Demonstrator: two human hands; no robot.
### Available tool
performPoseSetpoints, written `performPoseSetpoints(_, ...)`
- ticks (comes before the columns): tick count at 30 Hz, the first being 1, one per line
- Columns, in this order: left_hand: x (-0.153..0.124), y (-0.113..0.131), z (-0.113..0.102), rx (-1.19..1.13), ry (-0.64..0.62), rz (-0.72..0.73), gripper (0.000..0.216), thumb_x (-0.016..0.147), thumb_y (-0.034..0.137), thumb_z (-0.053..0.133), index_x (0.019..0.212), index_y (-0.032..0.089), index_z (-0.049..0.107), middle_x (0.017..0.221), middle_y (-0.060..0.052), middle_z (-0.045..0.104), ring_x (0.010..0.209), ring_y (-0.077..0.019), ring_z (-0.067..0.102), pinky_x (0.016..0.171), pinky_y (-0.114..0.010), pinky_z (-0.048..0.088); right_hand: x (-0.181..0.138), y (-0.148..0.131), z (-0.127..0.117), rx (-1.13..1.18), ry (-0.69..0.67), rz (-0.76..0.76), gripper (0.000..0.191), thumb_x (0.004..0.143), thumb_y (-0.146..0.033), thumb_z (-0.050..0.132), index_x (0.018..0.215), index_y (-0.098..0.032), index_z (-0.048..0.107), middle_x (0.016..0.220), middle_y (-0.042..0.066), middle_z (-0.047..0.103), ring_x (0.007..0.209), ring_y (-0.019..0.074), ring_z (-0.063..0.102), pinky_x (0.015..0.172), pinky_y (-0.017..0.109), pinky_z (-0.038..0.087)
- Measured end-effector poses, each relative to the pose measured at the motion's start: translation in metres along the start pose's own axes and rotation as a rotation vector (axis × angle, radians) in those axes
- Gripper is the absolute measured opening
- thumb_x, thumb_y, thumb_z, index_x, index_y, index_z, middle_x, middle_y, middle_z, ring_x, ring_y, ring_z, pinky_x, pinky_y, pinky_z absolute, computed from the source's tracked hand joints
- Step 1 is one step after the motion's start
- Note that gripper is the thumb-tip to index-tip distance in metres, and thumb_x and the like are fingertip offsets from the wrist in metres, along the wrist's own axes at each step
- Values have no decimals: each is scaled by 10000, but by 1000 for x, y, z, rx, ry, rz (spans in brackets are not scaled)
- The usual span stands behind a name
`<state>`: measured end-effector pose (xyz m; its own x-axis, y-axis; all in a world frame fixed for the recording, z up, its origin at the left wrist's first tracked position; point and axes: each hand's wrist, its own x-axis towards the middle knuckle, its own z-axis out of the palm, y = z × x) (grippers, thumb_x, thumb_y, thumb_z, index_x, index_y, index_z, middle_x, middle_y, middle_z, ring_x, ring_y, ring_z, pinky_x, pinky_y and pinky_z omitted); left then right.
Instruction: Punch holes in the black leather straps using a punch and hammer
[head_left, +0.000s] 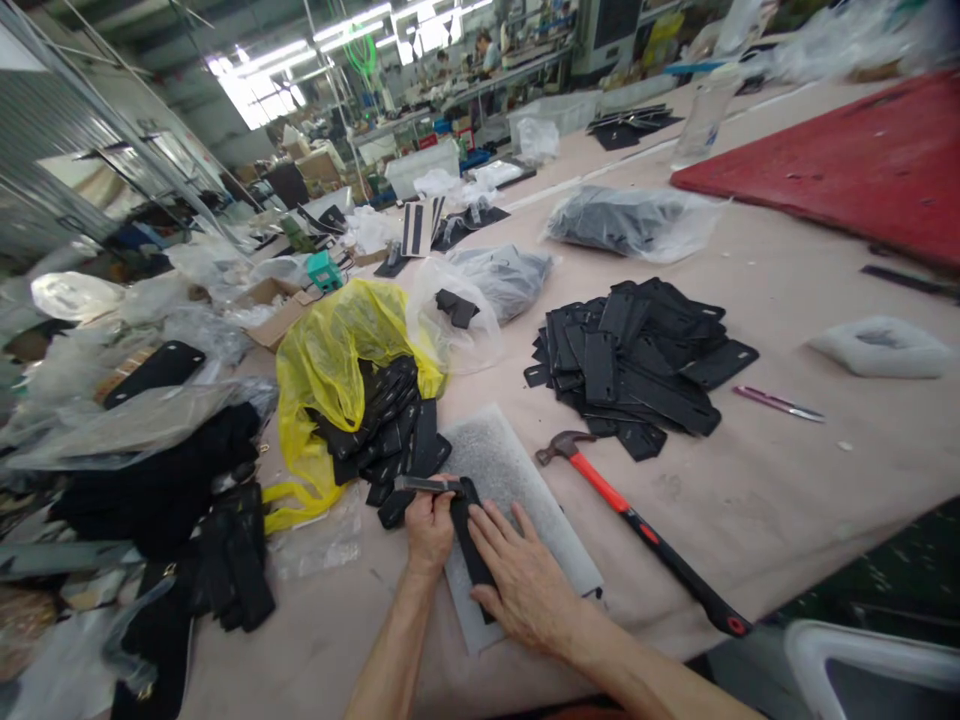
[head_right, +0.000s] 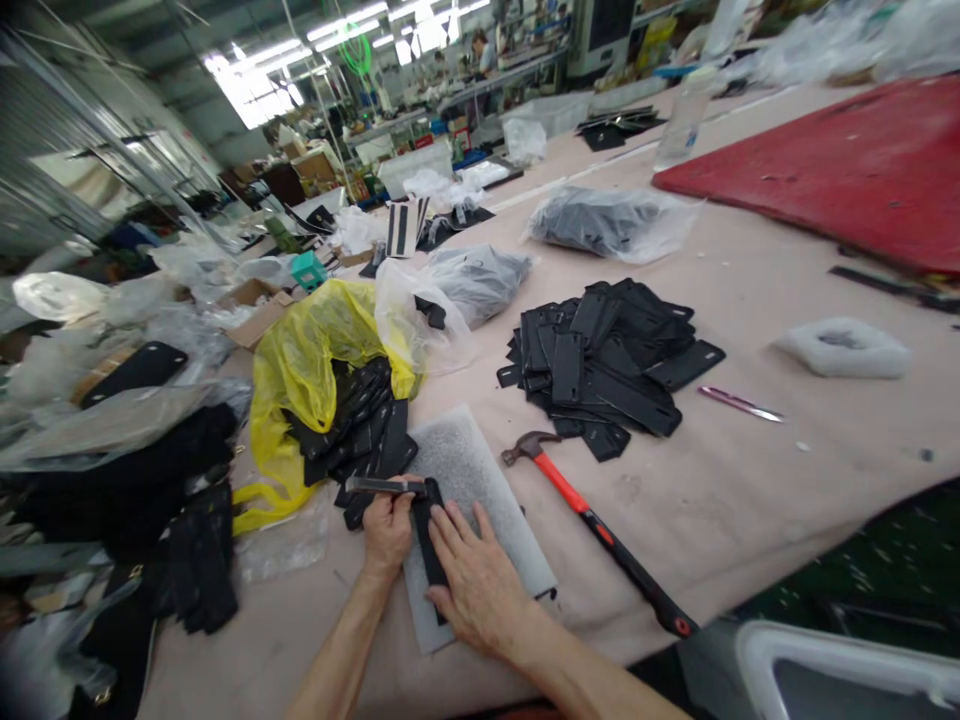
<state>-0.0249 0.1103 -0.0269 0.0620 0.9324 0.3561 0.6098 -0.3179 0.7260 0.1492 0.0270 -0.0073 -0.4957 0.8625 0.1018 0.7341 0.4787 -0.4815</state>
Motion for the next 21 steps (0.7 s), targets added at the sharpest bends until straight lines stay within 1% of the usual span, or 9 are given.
performPoseSetpoints(4,-2,1,3,55,30,74,184,929,220,490,958,185,668,940,-60,740,904,-196,702,853,-315,558,0,1,1,0,17,-4,697,923,-406,517,1511,-108,292,1575,115,260,1462,306,148,1189,544,30)
performPoseSetpoints(8,-2,2,6,87,-29,191,179,916,178,485,987,182,650,982,-69,734,951,-194,695,867,-317,559,1,1,-1,7,27,3,701,925,-404,508,1517,-109,276,1572,113,273,1460,308,153,1188,550,44)
performPoseSetpoints(12,-1,0,9,153,-8,178,192,917,170,472,980,175,653,941,-73,737,912,-203,702,863,-339,565,0,0,1,22,47,2,707,920,-406,517,1513,-102,281,1562,122,296,1453,316,177,1185,556,60)
performPoseSetpoints(15,0,-2,11,186,-4,194,197,923,176,468,969,167,659,936,-80,738,912,-213,704,860,-349,568,0,-1,-1,48,46,1,696,913,-388,528,1505,-102,298,1558,131,305,1451,320,178,1181,563,62)
performPoseSetpoints(18,1,-3,13,204,-22,218,196,923,172,471,976,171,660,947,-77,740,929,-214,706,869,-349,569,0,2,-14,119,32,-13,627,903,-413,552,1454,-157,395,1517,119,384,1423,318,251,1164,563,136)
performPoseSetpoints(20,1,-2,14,203,-26,227,193,914,162,479,990,173,656,956,-76,740,942,-217,706,869,-348,570,-2,12,-30,138,86,39,512,911,-375,549,1379,-181,479,1469,117,440,1373,302,335,1137,522,232)
performPoseSetpoints(21,1,-2,15,200,-24,228,190,909,159,485,994,174,654,955,-75,740,944,-219,706,868,-349,571,-4,21,-40,118,140,98,455,918,-338,537,1342,-178,505,1443,126,459,1339,295,377,1115,495,278)
